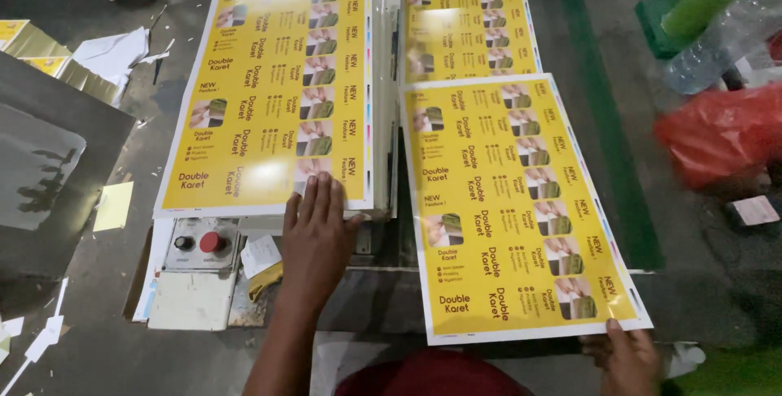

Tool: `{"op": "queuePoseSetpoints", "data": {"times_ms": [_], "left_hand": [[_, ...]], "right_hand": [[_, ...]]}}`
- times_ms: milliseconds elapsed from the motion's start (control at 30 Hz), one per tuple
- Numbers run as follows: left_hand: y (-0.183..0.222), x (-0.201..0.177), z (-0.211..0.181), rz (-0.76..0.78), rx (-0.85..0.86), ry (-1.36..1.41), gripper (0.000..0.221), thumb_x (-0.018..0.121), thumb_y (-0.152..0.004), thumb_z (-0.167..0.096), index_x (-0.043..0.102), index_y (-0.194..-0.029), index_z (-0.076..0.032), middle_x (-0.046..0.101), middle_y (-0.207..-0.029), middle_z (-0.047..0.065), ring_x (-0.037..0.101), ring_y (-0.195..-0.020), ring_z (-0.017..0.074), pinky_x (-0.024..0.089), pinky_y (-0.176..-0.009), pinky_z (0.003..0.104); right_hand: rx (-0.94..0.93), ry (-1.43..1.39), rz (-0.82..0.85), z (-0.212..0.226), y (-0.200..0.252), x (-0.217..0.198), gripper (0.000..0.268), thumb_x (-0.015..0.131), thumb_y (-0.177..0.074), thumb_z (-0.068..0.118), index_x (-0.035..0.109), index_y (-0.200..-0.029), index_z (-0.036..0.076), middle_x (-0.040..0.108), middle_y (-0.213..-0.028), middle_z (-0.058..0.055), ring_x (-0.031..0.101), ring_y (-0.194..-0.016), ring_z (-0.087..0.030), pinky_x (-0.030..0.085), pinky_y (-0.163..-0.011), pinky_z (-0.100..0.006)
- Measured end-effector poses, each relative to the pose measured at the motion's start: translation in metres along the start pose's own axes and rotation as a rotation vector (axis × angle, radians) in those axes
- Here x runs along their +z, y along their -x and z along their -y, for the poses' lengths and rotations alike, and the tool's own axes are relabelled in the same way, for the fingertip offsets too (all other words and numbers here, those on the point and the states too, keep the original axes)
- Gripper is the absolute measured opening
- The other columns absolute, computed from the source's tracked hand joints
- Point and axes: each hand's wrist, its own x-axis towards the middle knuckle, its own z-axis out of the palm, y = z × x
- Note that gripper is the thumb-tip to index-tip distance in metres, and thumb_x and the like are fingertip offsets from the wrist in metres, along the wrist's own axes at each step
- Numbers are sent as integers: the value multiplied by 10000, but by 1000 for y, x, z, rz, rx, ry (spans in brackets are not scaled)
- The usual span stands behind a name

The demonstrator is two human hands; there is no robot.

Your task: Inspecting and organizing stacks of printed product labels on a production table.

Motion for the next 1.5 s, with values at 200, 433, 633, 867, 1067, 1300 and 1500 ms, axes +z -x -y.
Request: {"op": "queuePoseSetpoints", "data": {"times_ms": [200,433,633,867,1067,1300,1500], "left_hand": [[-7,-35,1,-74,95,11,331,647,-926,-144,641,-1231,-17,727,-1310,142,667,-1275,267,447,-1080,435],[-15,-43,-4,-182,63,125,183,688,-903,-89,637,-1074,-48,773,-1147,99,738,-1102,261,528,-947,403],[-14,-46,-3,-175,88,137,210,670,-872,-68,640,-1078,-40,762,-1161,115,735,-1080,277,529,-941,399],[-13,-48,6,-171,24,256,235,688,-844,-72,702,-1077,-39,776,-1097,105,732,-921,296,537,-804,396],[-10,-63,-9,-343,102,312,164,715,-831,8,704,-992,-27,778,-987,131,746,-871,291,563,-775,403],[-2,-54,-89,-178,429,616,244,754,-836,-79,699,-1062,-5,717,-1171,126,697,-1069,297,529,-918,413],[12,-45,-142,-98,527,679,261,666,-874,-177,665,-1051,14,669,-1171,155,635,-1139,332,443,-982,439]], "right_hand": [[17,110,-4,0,12,1,260,553,-1113,-5,563,-1350,-112,649,-884,-300,631,-654,-348,491,-519,-444],[107,208,40,33,46,35,241,537,-1124,36,583,-1280,-143,691,-848,-340,648,-657,-378,486,-549,-443],[67,148,201,39,28,65,272,510,-1111,81,548,-1304,-108,689,-957,-293,636,-706,-343,468,-573,-395],[-21,-2,325,49,-12,101,331,524,-1099,142,490,-1354,-66,645,-1078,-241,696,-865,-337,499,-607,-371],[134,58,276,61,15,92,551,489,-1081,98,361,-1613,30,689,-1202,-273,642,-872,-340,462,-661,-409],[55,79,560,71,69,121,488,553,-996,72,573,-1478,-5,749,-1110,-280,680,-803,-320,499,-645,-381],[-88,-320,807,18,54,131,481,495,-1004,92,507,-1444,-103,663,-1242,-228,601,-1034,-272,492,-922,-411]]}}
